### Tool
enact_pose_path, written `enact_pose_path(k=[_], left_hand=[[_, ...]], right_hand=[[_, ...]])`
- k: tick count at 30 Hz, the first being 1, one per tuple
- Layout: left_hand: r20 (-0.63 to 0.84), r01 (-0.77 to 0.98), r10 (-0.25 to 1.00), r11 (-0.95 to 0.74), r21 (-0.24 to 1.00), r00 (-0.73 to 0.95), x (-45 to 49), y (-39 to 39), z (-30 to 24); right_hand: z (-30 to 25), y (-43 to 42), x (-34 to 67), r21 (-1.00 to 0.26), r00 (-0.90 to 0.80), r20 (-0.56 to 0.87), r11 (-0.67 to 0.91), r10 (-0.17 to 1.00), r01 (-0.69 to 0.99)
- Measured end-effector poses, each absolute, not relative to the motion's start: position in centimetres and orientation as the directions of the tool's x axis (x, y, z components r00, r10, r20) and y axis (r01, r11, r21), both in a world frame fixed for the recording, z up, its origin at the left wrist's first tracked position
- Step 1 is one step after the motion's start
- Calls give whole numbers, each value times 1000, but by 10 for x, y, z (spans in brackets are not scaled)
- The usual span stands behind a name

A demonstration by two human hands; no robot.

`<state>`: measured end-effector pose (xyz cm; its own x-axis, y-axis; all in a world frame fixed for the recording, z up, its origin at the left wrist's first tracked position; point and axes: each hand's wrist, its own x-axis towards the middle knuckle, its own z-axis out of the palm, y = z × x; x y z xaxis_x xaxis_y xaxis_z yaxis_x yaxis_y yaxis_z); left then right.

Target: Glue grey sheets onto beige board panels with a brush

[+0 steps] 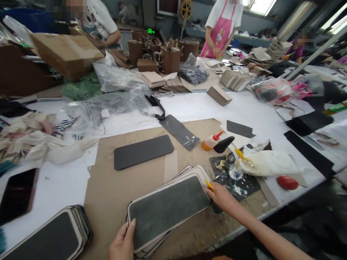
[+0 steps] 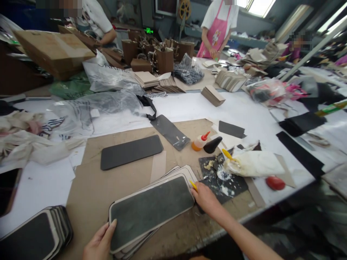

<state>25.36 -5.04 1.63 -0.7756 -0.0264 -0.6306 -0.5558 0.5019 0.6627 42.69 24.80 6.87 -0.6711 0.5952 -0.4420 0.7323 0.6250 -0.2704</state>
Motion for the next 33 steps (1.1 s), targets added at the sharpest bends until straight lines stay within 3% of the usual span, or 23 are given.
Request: enact_pose_path(k=[7,11,15,25,33], left_hand=[[-606,-524,26,475,707,-795,252,-50,14],[-604,-513,60,467,720,-794,254,-47,21],[-589,-506,58,448,737,-806,255,-47,22],[-557,-477,125,385,790,-821,257,-46,17],[-531,-457,209,315,832,-821,261,-40,35]], right_hand=[[49,245,429,-396,-573,-477,419,666,817],[42,248,429,-523,-571,-449,316,687,792],[36,252,426,-573,-550,-443,249,708,781],[40,254,416,-465,-536,-465,321,705,825],[36,258,418,-449,-572,-459,378,680,810]])
